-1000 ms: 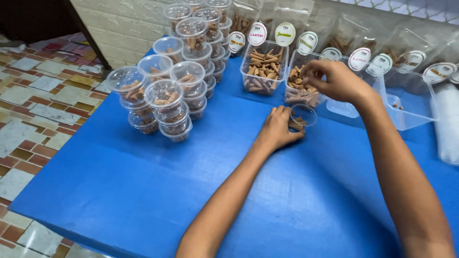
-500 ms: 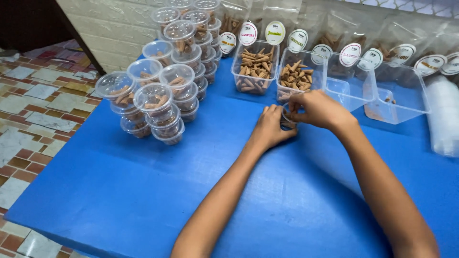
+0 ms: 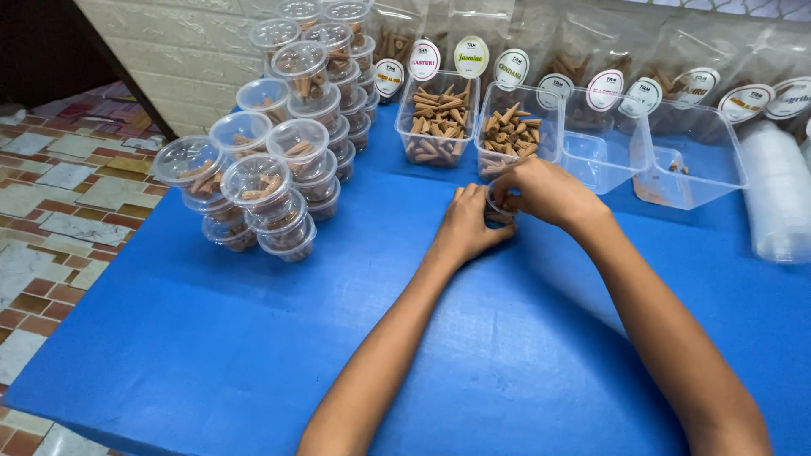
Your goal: Filling small plastic cups with incense cones from larger bins and stacking the filled containers.
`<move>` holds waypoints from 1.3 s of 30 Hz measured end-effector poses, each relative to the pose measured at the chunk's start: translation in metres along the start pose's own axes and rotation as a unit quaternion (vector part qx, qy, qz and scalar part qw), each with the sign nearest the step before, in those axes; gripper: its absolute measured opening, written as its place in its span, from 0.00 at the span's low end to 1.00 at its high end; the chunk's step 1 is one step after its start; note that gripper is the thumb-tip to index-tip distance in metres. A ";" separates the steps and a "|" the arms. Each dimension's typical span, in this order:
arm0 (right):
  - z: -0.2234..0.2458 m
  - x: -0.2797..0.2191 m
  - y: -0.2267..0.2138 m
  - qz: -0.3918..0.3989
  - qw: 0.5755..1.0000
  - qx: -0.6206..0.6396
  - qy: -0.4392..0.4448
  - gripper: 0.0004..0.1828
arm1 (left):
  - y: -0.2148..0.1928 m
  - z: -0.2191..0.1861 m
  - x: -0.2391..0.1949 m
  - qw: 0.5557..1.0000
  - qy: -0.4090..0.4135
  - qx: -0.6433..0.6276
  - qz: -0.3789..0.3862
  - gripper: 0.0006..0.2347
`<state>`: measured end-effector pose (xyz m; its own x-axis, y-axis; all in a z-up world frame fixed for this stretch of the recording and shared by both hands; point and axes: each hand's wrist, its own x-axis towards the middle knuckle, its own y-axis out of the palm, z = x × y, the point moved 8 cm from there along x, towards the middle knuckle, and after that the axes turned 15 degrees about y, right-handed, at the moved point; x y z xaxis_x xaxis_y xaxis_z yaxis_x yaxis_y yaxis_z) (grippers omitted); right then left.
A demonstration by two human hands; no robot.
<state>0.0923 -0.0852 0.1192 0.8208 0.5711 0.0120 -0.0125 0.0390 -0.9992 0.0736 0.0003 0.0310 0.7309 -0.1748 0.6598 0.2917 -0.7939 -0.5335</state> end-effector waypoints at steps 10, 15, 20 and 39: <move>-0.009 0.011 -0.024 -0.072 0.997 0.022 -0.003 0.03 | -0.004 -0.004 0.001 1.000 -0.006 -0.003 -0.004 0.28; -0.046 0.040 -0.056 -0.123 0.991 0.042 0.016 0.11 | -0.005 -0.007 0.002 1.000 -0.006 0.016 0.005 0.27; -0.077 0.090 -0.040 -0.032 0.991 0.086 0.096 0.11 | -0.003 -0.004 0.001 1.000 0.014 0.019 -0.010 0.26; -0.090 0.141 0.031 0.062 0.975 0.109 0.185 0.11 | -0.005 -0.004 0.000 1.000 -0.002 0.021 -0.014 0.27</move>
<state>0.2594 -0.0776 0.0868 0.9543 0.2496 -0.1642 -0.2132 0.1842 -0.9595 0.0697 0.0013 0.0359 0.7243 -0.1495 0.6731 0.3380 -0.7739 -0.5356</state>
